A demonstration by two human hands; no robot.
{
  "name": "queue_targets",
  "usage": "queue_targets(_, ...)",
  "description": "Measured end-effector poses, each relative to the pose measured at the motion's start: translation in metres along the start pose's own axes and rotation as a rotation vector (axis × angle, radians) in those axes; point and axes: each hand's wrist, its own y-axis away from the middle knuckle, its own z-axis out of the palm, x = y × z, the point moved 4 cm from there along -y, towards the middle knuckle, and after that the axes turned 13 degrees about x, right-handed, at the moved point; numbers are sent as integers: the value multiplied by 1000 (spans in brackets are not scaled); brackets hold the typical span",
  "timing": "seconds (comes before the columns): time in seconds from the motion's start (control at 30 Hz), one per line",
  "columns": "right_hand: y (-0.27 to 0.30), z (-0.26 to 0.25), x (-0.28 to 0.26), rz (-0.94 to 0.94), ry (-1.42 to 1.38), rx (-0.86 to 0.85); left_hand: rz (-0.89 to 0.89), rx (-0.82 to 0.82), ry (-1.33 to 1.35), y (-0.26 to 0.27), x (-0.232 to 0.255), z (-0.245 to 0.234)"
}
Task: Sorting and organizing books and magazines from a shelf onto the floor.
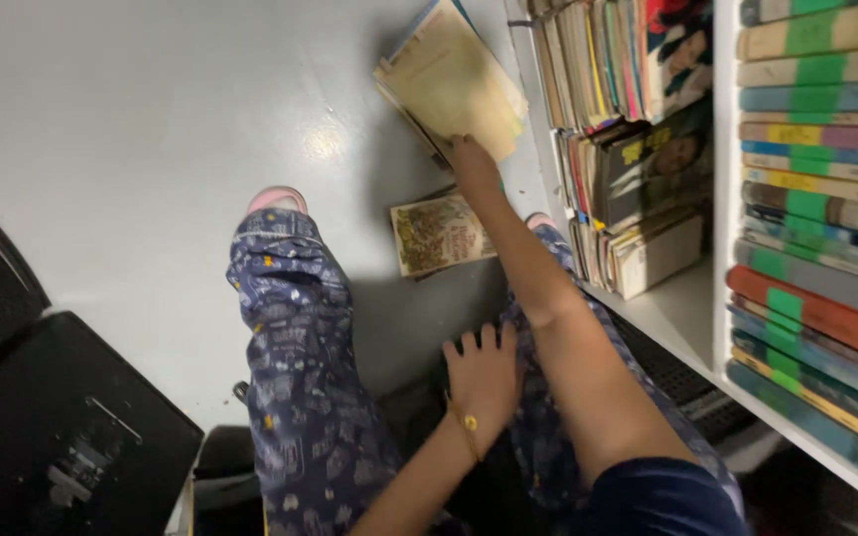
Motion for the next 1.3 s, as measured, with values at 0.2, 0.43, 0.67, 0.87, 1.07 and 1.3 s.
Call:
queue_targets(0.2,39,-179,-9,158,-523,127,-178,237,758,-81,-24,5)
queue_targets(0.43,117,-377,-9,578,-1542,-170,-616,-12,1884,-120,-27,-31)
queue_targets(0.67,173,-353,58,843,-1464,-198,-77,289,1525,-131,-39,-30)
queue_targets(0.87,166,-318,67,720,-1229,-392,-33,513,1155,-110,-39,-38)
queue_targets(1.07,216,-257,151,783,-994,-382,-48,379,906,-106,2,-12)
queue_targets(1.3,251,-183,252,1074,-1271,192,153,218,951,-93,26,-41)
